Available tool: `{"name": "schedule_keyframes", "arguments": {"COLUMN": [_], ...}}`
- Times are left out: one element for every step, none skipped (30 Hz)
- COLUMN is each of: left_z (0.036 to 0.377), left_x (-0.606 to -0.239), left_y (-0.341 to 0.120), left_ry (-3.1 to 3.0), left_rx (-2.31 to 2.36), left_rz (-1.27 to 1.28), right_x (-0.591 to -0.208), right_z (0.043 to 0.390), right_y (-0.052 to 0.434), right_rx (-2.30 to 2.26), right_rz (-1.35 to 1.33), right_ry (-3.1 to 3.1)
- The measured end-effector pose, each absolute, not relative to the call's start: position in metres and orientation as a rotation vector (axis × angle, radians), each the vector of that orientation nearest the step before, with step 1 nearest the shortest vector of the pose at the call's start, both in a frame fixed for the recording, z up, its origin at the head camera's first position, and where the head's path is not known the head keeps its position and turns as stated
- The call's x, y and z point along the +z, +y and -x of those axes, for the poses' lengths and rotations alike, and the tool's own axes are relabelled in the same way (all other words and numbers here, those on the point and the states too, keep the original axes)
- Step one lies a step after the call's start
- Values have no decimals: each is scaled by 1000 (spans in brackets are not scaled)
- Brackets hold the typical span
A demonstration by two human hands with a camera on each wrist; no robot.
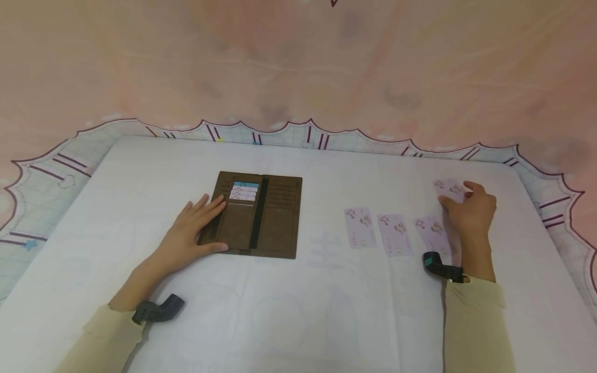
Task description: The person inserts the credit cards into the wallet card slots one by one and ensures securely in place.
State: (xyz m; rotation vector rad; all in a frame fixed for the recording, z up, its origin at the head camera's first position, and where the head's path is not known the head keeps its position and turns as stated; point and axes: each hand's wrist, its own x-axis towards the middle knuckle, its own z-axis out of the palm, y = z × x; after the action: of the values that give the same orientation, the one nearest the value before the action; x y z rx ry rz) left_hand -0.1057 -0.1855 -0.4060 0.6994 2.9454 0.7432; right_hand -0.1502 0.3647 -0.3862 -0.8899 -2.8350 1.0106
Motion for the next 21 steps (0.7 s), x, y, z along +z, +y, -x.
{"name": "schedule_keyframes", "arguments": {"left_z": [106,105,105,105,105,105,105,105,105,106,106,107,107,107,107,108,108,108,107,107,106], "left_x": [-406,-406,-407,-407,-407,-407,-407,-407,-407,-408,-407,-408,-407,-407,-407,-406,-406,-406,-405,-405,-405], "left_y": [-185,-185,-185,-185,-185,-185,-185,-184,-184,-184,-184,-184,-184,-185,-185,-185,-185,-185,-186,-186,-186], "left_ry": [2947,2948,2950,2950,2949,2947,2946,2944,2942,2939,2940,2942,2943,2944,2943,2944,2945,2943,2942,2941,2940], "left_rx": [742,740,739,739,739,743,744,747,748,749,747,744,741,740,737,736,735,735,736,736,736], "left_rz": [-697,-693,-690,-687,-683,-683,-683,-686,-690,-694,-698,-704,-707,-709,-712,-712,-712,-710,-707,-704,-701], "right_x": [-386,-386,-387,-386,-386,-386,-386,-385,-384,-384,-383,-382,-381,-379,-378,-377,-376,-375,-374,-373,-372], "right_z": [150,150,150,150,150,150,149,149,148,147,147,147,146,146,146,145,145,145,144,143,143], "right_y": [365,365,365,365,365,366,368,369,371,372,374,376,377,379,381,382,384,386,388,390,392], "right_rx": [1009,1010,1013,1015,1015,1007,994,984,976,961,948,937,934,939,942,945,954,961,963,969,979], "right_rz": [882,872,859,845,830,809,789,770,754,733,713,693,681,668,653,639,635,634,631,621,618], "right_ry": [-2836,-2837,-2840,-2843,-2849,-2859,-2871,-2883,-2895,-2907,-2918,-2927,-2935,-2942,-2954,-2970,-2989,-3010,-3030,-3050,-3068]}}
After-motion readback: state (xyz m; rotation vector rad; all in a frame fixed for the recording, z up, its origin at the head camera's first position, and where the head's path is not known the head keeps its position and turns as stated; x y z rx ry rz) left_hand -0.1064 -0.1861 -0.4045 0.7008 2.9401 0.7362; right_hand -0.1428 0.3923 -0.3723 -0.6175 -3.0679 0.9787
